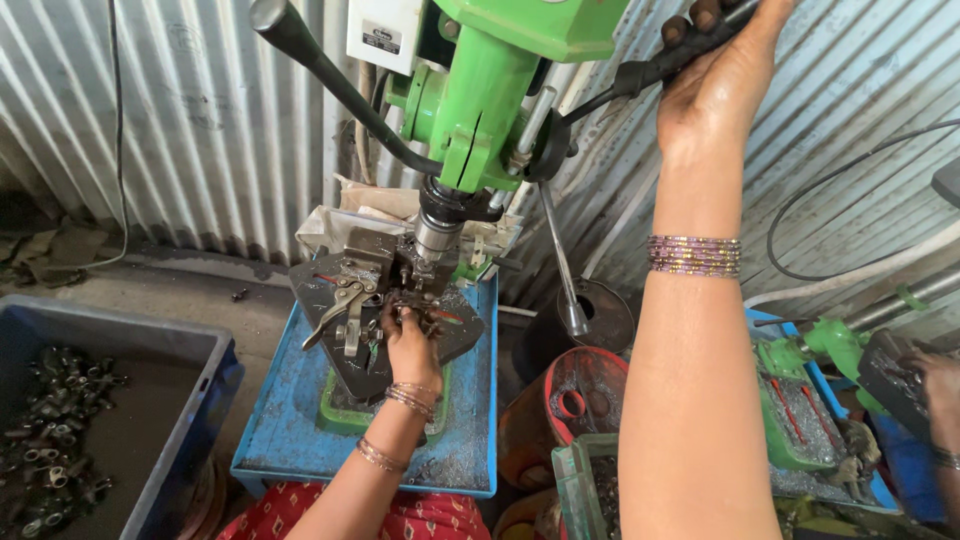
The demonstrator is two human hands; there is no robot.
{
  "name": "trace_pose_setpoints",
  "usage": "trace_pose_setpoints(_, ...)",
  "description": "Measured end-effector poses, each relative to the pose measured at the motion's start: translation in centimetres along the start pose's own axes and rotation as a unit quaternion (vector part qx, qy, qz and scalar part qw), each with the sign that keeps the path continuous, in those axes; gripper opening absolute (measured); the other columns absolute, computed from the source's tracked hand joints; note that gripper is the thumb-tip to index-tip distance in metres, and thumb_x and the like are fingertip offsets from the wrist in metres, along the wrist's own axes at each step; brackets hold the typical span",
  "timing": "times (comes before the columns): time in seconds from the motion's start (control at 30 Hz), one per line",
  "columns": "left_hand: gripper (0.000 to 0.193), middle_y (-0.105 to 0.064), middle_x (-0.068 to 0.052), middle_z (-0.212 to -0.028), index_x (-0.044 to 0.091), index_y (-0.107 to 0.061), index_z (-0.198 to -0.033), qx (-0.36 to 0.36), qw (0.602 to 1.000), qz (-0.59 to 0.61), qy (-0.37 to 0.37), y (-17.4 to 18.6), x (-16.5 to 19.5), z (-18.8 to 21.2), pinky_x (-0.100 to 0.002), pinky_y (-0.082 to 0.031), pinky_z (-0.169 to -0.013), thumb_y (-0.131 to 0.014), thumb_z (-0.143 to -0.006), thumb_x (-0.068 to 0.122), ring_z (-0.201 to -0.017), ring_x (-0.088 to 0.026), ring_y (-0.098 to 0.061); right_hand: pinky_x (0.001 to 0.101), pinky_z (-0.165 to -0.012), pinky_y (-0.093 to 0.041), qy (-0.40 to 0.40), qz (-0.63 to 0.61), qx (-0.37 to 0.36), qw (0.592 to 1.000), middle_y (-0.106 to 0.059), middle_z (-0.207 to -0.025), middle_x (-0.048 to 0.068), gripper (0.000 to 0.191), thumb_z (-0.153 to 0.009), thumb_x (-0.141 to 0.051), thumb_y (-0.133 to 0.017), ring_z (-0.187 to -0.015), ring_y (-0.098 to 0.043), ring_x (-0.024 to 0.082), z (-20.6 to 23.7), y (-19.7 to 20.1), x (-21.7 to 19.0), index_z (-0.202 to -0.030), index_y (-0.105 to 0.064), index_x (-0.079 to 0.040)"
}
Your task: The person operates a bench drill press, holding the feed lever with one hand while positioning small metal workpieces on the drill table with the other. They drill each part, then move finished pieces into a nearby bin of completed parts and place new workpieces under the bit.
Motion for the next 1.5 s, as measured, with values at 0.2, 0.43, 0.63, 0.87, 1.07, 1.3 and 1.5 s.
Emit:
trace_pose_setpoints(0.2,0.064,-0.059,-0.008,-0.117,0.031,-0.019,-0.161,0.019,0.994,0.095,0.058,-0.7,-0.9,0.3,-0.042,-0.057,-0.085,-0.046,-0.105,0.015,-0.097,-0.020,-0.064,0.0405,-0.073,-0.043,0.006,0.001,-0.002,1.000,-0.054,-0.092,0.003,0.041,-0.103,-0.049,-0.065,-0.084,-0.052,0.019,-0.2,0.4,0.2,-0.110,-0.056,-0.009)
trace_pose_setpoints(0.43,0.070,-0.065,-0.013,-0.121,0.029,-0.014,-0.162,-0.085,0.987,0.095,0.094,-1.4,0.0,1.6,-0.045,-0.058,-0.090,-0.044,-0.102,0.011,-0.106,-0.024,-0.067,0.0398,-0.074,-0.044,0.003,0.004,-0.014,1.000,-0.053,-0.093,0.003,0.041,-0.103,-0.049,-0.064,-0.086,-0.051,0.019,0.3,0.1,0.1,-0.111,-0.056,-0.010)
trace_pose_setpoints(0.63,0.052,-0.070,-0.010,-0.113,0.020,-0.039,-0.157,-0.019,1.000,-0.014,0.018,0.7,0.5,1.0,-0.036,-0.059,-0.079,-0.050,-0.106,0.019,-0.092,-0.019,-0.072,0.0383,-0.072,-0.043,0.002,0.001,-0.014,1.000,-0.054,-0.093,0.003,0.039,-0.104,-0.047,-0.064,-0.085,-0.051,0.019,0.5,-0.1,0.0,-0.109,-0.056,-0.010)
trace_pose_setpoints(0.87,0.061,-0.074,-0.012,-0.111,0.029,-0.032,-0.154,0.062,0.995,-0.042,0.062,0.5,0.4,-0.3,-0.032,-0.057,-0.070,-0.059,-0.100,0.021,-0.090,-0.021,-0.075,0.0402,-0.076,-0.043,0.003,0.023,-0.022,0.999,-0.057,-0.093,0.000,0.037,-0.101,-0.049,-0.064,-0.086,-0.053,0.017,0.4,-0.5,-0.1,-0.104,-0.057,-0.012)
trace_pose_setpoints(1.07,0.038,-0.073,-0.008,-0.110,0.005,-0.051,-0.139,-0.026,0.988,-0.089,0.124,-0.6,1.0,0.4,-0.037,-0.067,-0.074,-0.055,-0.104,0.020,-0.093,-0.028,-0.081,0.0409,-0.075,-0.043,0.002,0.012,0.002,1.000,-0.056,-0.093,0.002,0.038,-0.101,-0.048,-0.064,-0.084,-0.052,0.019,0.9,-0.8,-0.3,-0.105,-0.058,-0.010)
trace_pose_setpoints(1.3,0.045,-0.068,-0.009,-0.130,0.030,-0.072,-0.119,-0.226,0.527,-0.759,-0.309,-6.9,8.1,10.8,-0.043,-0.054,-0.099,-0.069,-0.080,0.009,-0.118,-0.030,-0.069,0.0418,-0.079,-0.046,-0.006,0.009,0.007,1.000,-0.055,-0.091,0.002,0.039,-0.103,-0.049,-0.067,-0.083,-0.052,0.019,1.1,-1.1,-0.2,-0.103,-0.058,-0.011)
trace_pose_setpoints(1.5,0.045,-0.058,-0.012,-0.146,0.014,-0.066,-0.132,-0.018,0.485,-0.745,-0.458,-6.1,20.6,5.8,-0.057,-0.039,-0.116,-0.068,-0.092,0.036,-0.141,-0.034,-0.048,0.0383,-0.073,-0.042,0.005,0.007,-0.021,1.000,-0.053,-0.093,0.002,0.039,-0.104,-0.048,-0.066,-0.086,-0.051,0.019,1.5,-1.5,-0.4,-0.105,-0.057,-0.010)
Point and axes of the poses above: each hand's wrist, its own z-axis away from the middle knuckle, its own y-axis out of the back of the hand, x = y × z, the point moved 9 cm from there along -z, towards the middle knuckle
